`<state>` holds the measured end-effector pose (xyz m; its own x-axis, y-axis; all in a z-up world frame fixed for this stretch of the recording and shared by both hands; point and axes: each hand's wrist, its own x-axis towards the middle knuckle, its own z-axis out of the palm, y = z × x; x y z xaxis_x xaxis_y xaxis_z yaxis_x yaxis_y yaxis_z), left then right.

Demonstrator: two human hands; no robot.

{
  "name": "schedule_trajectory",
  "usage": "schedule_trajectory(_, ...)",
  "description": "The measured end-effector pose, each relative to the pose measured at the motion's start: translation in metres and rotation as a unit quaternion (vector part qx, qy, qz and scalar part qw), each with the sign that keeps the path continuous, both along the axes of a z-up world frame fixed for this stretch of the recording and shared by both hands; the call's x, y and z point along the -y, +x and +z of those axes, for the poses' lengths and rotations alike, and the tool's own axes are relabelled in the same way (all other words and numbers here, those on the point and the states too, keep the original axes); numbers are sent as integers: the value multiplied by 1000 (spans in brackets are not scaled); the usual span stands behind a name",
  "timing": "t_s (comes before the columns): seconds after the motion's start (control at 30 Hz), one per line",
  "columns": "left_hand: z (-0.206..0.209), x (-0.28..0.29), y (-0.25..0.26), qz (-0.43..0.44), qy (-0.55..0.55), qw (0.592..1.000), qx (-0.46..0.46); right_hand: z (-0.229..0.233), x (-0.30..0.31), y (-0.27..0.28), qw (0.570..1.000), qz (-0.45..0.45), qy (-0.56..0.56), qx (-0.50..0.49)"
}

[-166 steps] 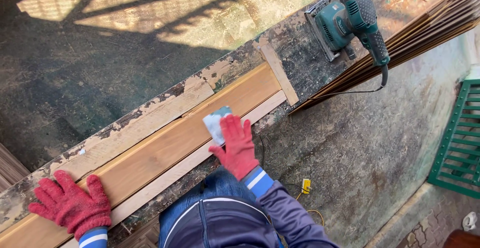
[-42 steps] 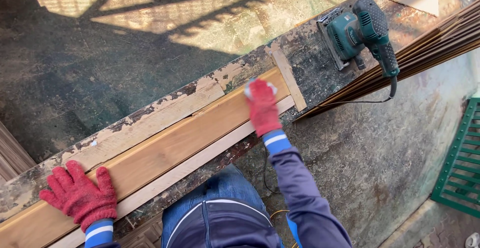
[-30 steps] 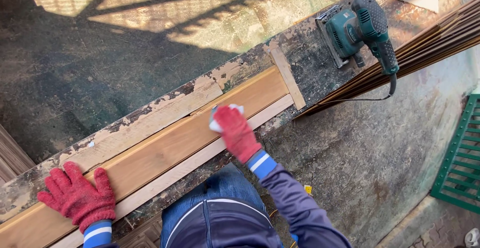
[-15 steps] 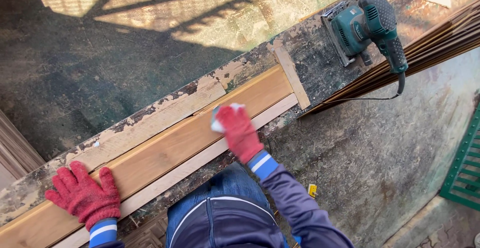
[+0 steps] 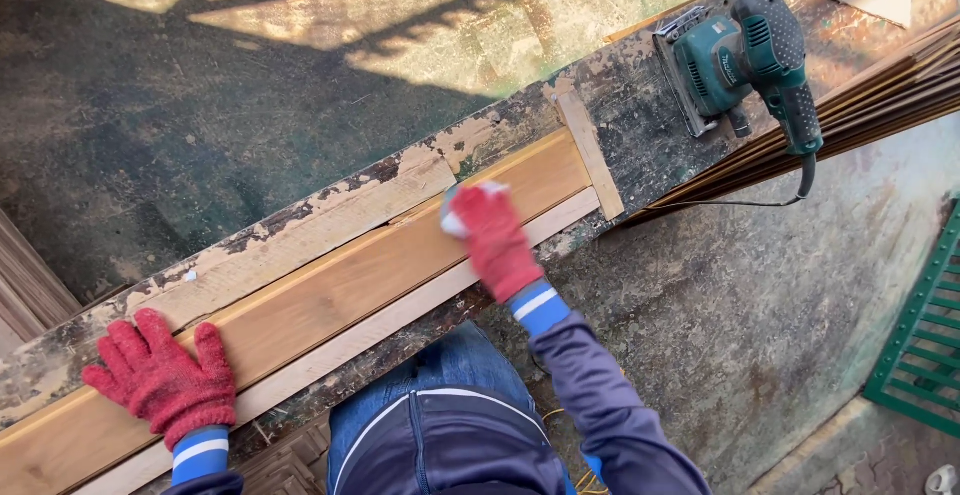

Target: The recorder is sanding and wiping down wooden planks using manual sandpaper, a cloth, and an orbital sander.

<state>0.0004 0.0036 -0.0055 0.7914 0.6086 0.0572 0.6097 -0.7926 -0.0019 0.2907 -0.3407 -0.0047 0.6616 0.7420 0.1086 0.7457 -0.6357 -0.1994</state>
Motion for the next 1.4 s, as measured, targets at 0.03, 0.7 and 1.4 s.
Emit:
schedule_trajectory(0.03, -3, -1, -3, 6, -13, 1000, 0, 19, 13, 35, 993, -89, -49, 63)
schedule_trajectory(0.7, -4, 0, 0, 9, 12, 1000, -14, -20, 3, -55, 985, -167, -1, -46)
schedule_trajectory(1.4, -2, 0, -5, 1, -8, 1000, 3, -86, 91, -51, 982, -170, -85, 18)
